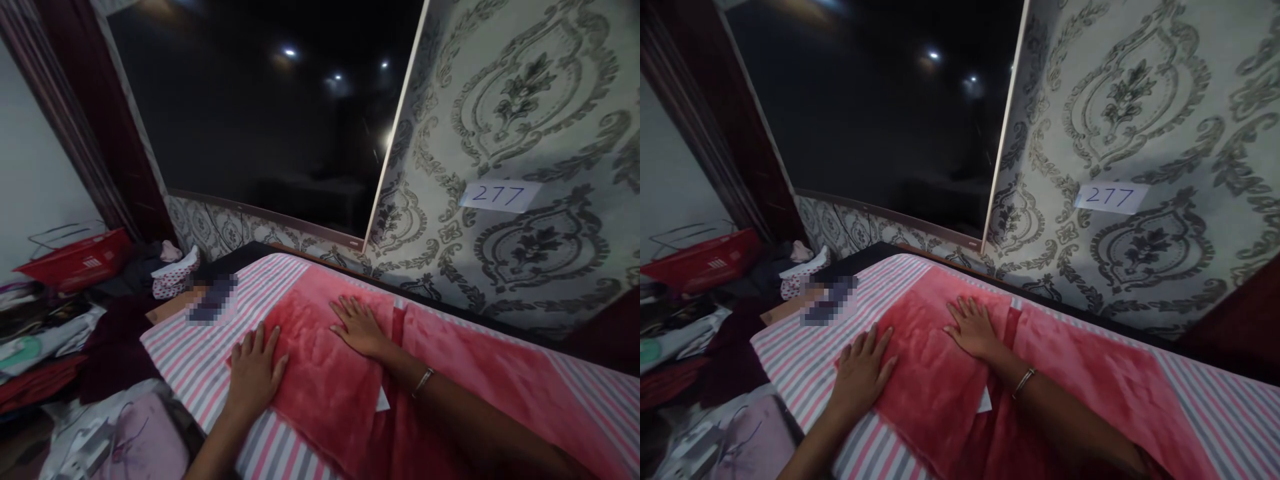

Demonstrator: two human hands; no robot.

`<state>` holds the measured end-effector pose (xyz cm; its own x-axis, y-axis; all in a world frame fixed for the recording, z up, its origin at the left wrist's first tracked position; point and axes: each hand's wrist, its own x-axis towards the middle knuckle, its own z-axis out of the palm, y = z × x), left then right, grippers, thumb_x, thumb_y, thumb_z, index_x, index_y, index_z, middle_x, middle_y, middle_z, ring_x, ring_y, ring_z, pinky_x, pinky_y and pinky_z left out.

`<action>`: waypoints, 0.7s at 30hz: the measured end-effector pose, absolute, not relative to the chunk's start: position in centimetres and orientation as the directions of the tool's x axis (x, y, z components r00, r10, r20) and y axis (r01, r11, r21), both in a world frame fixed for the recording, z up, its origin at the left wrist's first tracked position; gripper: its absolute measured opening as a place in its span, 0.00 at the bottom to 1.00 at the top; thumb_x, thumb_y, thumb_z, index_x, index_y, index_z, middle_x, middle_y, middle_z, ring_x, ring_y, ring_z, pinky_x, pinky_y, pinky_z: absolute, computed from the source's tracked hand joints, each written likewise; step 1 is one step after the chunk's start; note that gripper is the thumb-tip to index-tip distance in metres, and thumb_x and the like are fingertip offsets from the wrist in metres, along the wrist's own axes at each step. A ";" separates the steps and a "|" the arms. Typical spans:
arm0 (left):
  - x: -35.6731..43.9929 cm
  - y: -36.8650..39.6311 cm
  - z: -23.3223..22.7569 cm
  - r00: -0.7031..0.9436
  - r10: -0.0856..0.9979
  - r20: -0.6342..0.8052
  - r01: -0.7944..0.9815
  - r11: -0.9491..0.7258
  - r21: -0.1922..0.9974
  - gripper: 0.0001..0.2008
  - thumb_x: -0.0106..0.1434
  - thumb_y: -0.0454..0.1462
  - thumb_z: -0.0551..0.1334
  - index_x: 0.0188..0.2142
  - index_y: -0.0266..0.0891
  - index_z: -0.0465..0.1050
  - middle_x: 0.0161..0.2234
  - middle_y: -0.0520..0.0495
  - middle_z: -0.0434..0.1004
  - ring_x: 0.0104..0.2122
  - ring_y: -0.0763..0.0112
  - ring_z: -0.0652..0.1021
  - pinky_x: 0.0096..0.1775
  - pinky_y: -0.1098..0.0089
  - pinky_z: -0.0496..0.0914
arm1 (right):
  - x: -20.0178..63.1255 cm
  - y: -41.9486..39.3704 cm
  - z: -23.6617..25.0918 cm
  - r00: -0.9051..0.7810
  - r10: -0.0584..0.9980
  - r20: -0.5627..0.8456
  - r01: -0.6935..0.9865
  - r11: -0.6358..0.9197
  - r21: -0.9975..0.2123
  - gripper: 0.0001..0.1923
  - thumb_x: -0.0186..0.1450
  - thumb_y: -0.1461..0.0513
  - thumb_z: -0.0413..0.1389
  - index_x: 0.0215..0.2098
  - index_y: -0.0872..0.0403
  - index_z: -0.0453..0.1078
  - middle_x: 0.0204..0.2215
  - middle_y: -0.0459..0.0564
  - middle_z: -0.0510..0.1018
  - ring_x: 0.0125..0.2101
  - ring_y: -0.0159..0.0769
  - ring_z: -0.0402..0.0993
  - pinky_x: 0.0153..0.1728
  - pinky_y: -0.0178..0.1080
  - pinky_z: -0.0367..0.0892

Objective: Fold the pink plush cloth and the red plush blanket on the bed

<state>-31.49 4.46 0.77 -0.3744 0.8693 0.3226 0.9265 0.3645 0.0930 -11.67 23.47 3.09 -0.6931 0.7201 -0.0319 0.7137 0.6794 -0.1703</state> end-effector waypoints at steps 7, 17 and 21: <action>-34.5 3.5 -0.7 -0.563 0.636 0.528 0.825 0.386 0.414 0.33 0.67 0.52 0.50 0.59 0.27 0.68 0.51 0.30 0.77 0.50 0.48 0.75 0.53 0.50 0.69 | -14.3 28.7 6.7 -0.700 0.707 0.094 0.674 0.699 -0.239 0.26 0.69 0.63 0.49 0.65 0.53 0.65 0.60 0.56 0.73 0.59 0.44 0.69 0.59 0.42 0.61; -35.9 3.4 -1.2 -0.656 0.577 0.487 0.749 0.414 0.517 0.28 0.58 0.58 0.52 0.34 0.36 0.75 0.36 0.34 0.76 0.42 0.48 0.75 0.53 0.50 0.67 | -20.7 31.0 8.1 -0.869 0.477 0.130 0.452 0.873 -0.180 0.30 0.73 0.67 0.42 0.70 0.37 0.55 0.71 0.38 0.52 0.70 0.39 0.48 0.67 0.49 0.49; -36.5 3.6 -1.5 -0.649 0.566 0.509 0.761 0.461 0.457 0.32 0.56 0.58 0.51 0.38 0.32 0.76 0.50 0.25 0.72 0.53 0.42 0.72 0.58 0.46 0.63 | -22.2 30.3 8.6 -0.919 0.363 0.153 0.346 0.930 -0.122 0.29 0.71 0.71 0.45 0.64 0.39 0.65 0.65 0.37 0.66 0.67 0.37 0.55 0.67 0.47 0.49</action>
